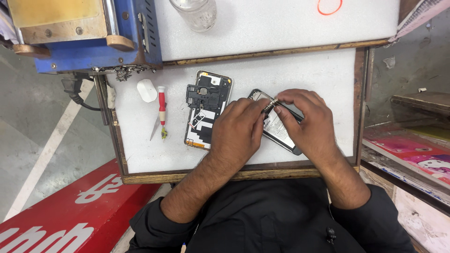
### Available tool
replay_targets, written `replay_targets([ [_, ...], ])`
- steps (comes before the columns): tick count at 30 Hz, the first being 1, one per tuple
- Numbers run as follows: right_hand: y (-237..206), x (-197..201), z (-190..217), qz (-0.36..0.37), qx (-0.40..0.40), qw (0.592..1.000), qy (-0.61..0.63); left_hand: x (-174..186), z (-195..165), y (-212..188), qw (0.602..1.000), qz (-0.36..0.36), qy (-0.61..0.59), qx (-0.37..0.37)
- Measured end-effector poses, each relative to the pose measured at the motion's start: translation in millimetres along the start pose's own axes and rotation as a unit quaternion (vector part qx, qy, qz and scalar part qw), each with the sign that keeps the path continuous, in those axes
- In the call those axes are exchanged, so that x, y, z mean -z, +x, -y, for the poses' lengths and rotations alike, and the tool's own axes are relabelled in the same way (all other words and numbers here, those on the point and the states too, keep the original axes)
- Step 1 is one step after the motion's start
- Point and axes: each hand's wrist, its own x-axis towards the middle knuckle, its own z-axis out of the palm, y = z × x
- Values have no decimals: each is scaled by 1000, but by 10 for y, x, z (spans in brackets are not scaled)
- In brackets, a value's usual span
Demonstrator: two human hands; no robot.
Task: The person cleans a smartphone motherboard with a spray and cloth, then uses a metal tool to pry and remove a battery from a phone chassis. The person handles the motherboard and phone body throughout the process.
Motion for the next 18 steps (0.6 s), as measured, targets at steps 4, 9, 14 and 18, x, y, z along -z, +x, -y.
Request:
replay_targets([
  [4,30,-36,0,-10,-52,998,34,-19,15,-41,999,-21,-16,-23],
  [9,18,-22,-44,-3,-29,999,21,-89,64,-45,999,-20,-18,-25],
  [14,31,56,127,-48,39,998,-18,-32,38,-13,994,-95,29,-48],
  [18,-199,278,377,-109,62,990,-58,210,-41,-76,967,-167,15,-193],
])
